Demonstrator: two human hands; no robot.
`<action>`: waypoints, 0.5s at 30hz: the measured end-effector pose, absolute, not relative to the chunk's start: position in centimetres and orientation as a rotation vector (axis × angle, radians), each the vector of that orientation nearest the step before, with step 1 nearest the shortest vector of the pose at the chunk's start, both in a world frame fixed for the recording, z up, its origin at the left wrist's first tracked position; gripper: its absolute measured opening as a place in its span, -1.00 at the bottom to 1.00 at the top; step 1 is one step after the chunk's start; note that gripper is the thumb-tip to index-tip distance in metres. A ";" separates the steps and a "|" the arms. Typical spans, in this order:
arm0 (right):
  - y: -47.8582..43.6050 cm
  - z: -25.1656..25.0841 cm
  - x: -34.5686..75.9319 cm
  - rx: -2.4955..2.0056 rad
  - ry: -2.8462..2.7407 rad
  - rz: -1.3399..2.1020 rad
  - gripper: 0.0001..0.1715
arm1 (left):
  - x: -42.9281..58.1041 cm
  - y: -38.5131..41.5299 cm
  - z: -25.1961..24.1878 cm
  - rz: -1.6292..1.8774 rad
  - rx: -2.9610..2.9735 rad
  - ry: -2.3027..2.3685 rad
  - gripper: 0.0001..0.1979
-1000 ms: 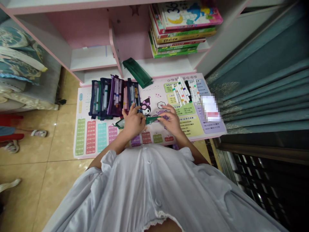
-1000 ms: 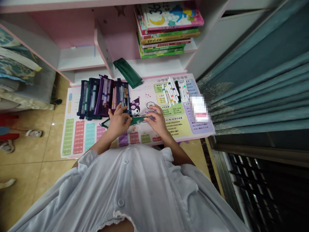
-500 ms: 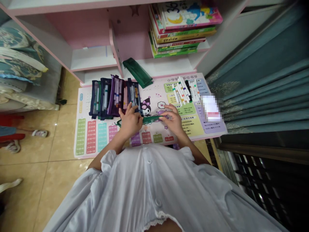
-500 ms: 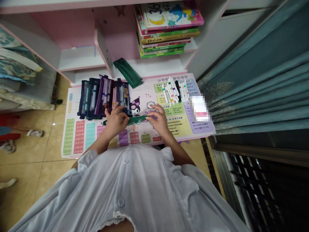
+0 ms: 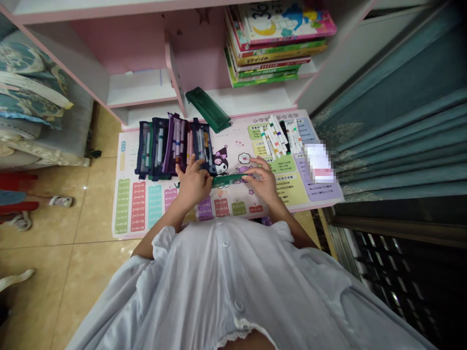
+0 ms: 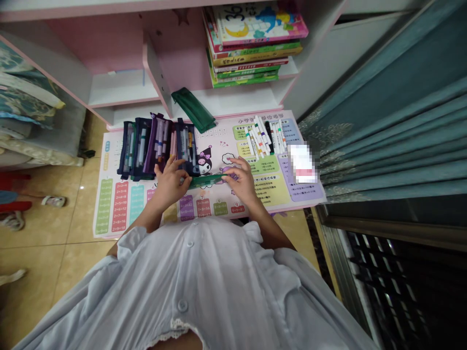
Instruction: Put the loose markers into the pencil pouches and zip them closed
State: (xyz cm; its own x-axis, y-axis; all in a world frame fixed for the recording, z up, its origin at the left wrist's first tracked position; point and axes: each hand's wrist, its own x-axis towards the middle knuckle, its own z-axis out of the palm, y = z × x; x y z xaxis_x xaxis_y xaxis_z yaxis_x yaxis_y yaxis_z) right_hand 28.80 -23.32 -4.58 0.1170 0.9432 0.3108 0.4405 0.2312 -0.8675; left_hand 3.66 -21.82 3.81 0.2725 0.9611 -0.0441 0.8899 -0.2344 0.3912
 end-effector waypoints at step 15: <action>-23.2 -4.7 29.2 -1.376 -1.499 0.616 -0.88 | 2.5 -21.9 3.8 0.283 2.166 1.719 -0.82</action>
